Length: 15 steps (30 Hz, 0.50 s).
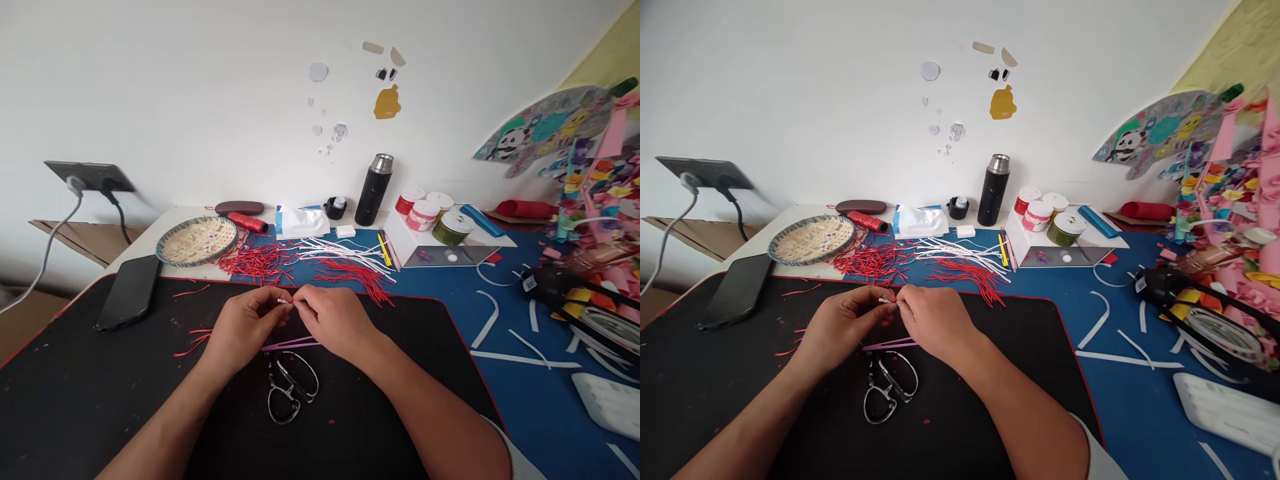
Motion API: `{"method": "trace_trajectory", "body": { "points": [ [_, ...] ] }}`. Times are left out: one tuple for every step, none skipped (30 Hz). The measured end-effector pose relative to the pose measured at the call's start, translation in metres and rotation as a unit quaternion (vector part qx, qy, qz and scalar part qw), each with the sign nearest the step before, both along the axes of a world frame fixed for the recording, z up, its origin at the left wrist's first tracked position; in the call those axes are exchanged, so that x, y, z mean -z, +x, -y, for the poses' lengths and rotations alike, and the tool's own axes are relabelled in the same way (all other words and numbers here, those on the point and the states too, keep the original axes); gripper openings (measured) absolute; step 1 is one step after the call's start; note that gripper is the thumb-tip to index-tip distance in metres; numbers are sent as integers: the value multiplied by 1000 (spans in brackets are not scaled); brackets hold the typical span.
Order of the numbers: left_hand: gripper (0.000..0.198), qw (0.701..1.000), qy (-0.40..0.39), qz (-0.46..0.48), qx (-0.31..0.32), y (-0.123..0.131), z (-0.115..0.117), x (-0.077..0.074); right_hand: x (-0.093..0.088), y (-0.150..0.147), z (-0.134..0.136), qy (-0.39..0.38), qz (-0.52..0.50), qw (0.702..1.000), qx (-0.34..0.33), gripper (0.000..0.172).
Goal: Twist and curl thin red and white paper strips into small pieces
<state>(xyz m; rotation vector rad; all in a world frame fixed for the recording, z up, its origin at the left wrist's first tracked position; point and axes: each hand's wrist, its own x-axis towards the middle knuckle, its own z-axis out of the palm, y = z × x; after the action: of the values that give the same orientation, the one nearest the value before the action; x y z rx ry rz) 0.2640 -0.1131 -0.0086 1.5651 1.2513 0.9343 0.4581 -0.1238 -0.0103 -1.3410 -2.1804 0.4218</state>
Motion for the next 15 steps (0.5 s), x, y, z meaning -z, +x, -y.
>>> {"method": "trace_trajectory", "body": {
  "points": [
    [9,1000,-2,7,-1,0,0,-1,0,0,0,-3,-4,1000,1,17],
    [10,1000,-11,23,-3,0,0,-2,-1,0,0,-8,-19,1000,5,16],
    [12,999,-25,46,-6,1,-1,-3,-2,0,1,-17,-44,999,10,15],
    [16,997,-41,72,-10,1,-2,-5,-3,-1,1,-30,-76,997,17,13],
    [21,994,-56,98,-15,1,-3,-7,-4,-1,1,-47,-112,992,24,12],
    [25,990,-68,120,-18,1,-3,-9,-5,-2,2,-67,-148,986,28,11],
    [29,987,-77,138,-20,0,-4,-10,-6,-2,2,-90,-182,979,30,11],
    [33,984,-84,153,-20,0,-5,-12,-6,-3,2,-113,-214,970,28,12],
    [35,982,-89,163,-21,-1,-6,-13,-6,-4,2,-137,-244,960,23,14],
    [37,981,-93,171,-21,-1,-6,-14,-6,-4,2,-159,-271,949,18,14],
    [38,980,-95,175,-22,-1,-7,-14,-5,-4,1,-178,-295,939,13,14],
    [38,979,-97,178,-21,-2,-7,-14,-4,-5,1,-192,-311,931,10,15],
    [38,979,-96,180,-20,-2,-7,-14,-3,-5,1,-199,-320,926,9,14],
    [37,979,-95,180,-17,-2,-6,-14,-3,-5,1,-202,-320,925,9,14],
    [36,979,-94,179,-13,-2,-6,-13,-2,-5,1,-201,-316,927,11,13]
  ]
}}
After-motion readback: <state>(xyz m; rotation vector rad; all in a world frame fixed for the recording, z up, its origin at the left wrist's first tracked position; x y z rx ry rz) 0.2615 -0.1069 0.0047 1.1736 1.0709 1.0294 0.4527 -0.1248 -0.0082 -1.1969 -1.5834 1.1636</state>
